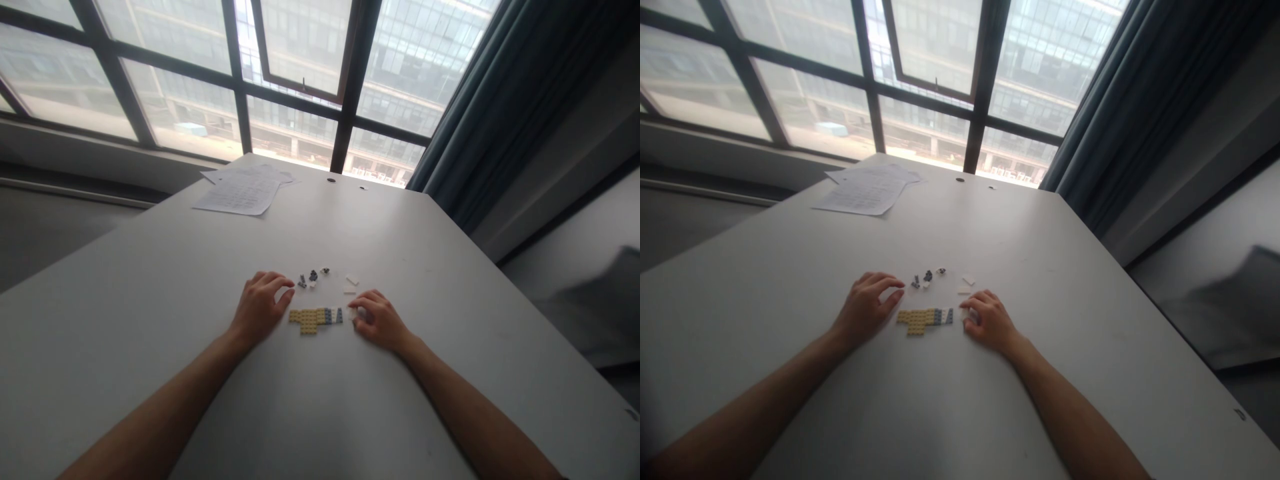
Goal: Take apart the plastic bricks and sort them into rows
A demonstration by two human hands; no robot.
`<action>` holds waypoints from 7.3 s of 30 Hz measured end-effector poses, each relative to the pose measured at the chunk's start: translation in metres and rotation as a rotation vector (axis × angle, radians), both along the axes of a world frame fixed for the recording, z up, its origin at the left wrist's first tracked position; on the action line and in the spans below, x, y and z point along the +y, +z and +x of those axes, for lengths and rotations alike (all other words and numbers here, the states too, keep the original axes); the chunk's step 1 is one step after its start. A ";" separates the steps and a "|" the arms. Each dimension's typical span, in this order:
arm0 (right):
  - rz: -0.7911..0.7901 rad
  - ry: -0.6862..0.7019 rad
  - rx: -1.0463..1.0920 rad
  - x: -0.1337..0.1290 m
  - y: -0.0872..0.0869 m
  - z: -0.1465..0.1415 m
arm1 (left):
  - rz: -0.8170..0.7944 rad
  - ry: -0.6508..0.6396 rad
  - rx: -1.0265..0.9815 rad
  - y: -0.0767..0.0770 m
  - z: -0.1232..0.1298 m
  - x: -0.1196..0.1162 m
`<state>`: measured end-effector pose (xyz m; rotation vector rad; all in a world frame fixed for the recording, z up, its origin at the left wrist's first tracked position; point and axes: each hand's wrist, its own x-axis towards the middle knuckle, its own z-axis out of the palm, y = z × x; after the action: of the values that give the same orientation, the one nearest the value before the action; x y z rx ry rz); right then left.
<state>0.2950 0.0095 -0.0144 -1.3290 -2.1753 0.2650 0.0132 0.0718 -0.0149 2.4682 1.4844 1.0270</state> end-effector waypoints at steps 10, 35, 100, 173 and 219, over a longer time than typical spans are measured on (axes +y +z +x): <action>0.048 -0.151 -0.022 0.000 0.001 -0.006 | 0.006 -0.007 -0.012 0.001 0.000 0.000; -0.013 -0.046 -0.059 -0.005 0.003 -0.033 | 0.011 -0.011 0.013 0.002 0.001 0.000; 0.071 0.167 -0.172 -0.002 0.007 -0.013 | 0.018 -0.017 0.014 0.001 0.001 -0.001; -0.092 0.067 -0.051 0.001 0.008 -0.026 | 0.012 -0.040 0.031 0.000 0.001 -0.001; -0.039 0.033 -0.081 0.003 0.003 -0.045 | -0.084 -0.390 0.168 0.004 0.024 -0.024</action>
<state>0.2500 0.0126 -0.0117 -1.3476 -2.2723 0.2724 0.0371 0.0483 -0.0106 2.6844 0.9908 0.6873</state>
